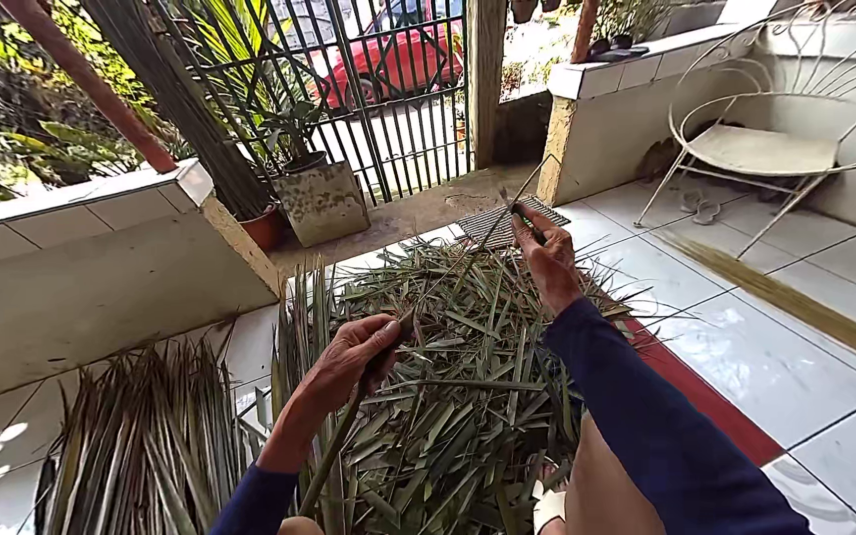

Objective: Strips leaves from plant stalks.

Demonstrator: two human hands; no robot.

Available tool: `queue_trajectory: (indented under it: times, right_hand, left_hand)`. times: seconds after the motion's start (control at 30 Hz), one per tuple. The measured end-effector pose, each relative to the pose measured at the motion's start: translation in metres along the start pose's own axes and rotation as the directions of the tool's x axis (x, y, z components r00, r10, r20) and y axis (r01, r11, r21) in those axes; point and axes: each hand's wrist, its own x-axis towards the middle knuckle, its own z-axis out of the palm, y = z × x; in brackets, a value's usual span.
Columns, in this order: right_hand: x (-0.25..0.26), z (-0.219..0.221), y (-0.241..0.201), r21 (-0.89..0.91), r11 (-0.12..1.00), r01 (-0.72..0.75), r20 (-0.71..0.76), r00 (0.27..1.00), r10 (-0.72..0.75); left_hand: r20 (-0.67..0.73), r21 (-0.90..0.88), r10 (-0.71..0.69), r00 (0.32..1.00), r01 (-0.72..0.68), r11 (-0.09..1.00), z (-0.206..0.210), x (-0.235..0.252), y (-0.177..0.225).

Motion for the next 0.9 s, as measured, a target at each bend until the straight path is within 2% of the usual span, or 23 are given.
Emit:
queue_trajectory:
  times: [0.3, 0.4, 0.5, 0.57, 0.67, 0.73, 0.83, 0.9]
  right_hand:
    - [0.039, -0.069, 0.025, 0.14, 0.976, -0.169, -0.146, 0.971, 0.189]
    - [0.044, -0.093, 0.043, 0.106, 0.969, -0.224, -0.24, 0.94, 0.243]
    - [0.04, -0.109, 0.068, 0.022, 0.961, -0.276, -0.293, 0.917, 0.271]
    - [0.03, -0.099, 0.069, -0.081, 0.954, -0.29, -0.226, 0.937, 0.266]
    - [0.001, -0.057, 0.045, -0.215, 0.969, -0.121, 0.02, 0.991, 0.129]
    - [-0.026, -0.02, 0.016, -0.24, 0.971, 0.007, 0.169, 0.985, 0.035]
    - [-0.062, 0.027, -0.016, -0.191, 0.971, 0.145, 0.28, 0.956, -0.088]
    - [-0.077, 0.046, -0.021, -0.165, 0.96, 0.226, 0.34, 0.927, -0.16]
  left_hand:
    - [0.054, 0.007, -0.026, 0.998, 0.025, 1.0, -0.011, -0.01, -0.001]
    - [0.031, -0.02, -0.026, 0.999, 0.027, 0.999, -0.018, -0.015, 0.001]
    - [-0.066, -0.023, -0.011, 0.998, 0.01, 1.0, -0.021, -0.015, 0.006]
    - [-0.136, -0.003, 0.018, 0.991, -0.019, 1.0, -0.021, -0.01, 0.004]
    - [-0.191, 0.035, 0.088, 0.978, -0.083, 0.996, -0.02, 0.003, -0.007]
    - [-0.198, 0.021, 0.111, 0.974, -0.109, 0.994, -0.016, 0.013, -0.013]
    - [-0.188, -0.003, 0.101, 0.977, -0.103, 0.995, -0.01, 0.027, -0.018]
    - [-0.182, -0.021, 0.08, 0.98, -0.085, 0.996, -0.007, 0.033, -0.019]
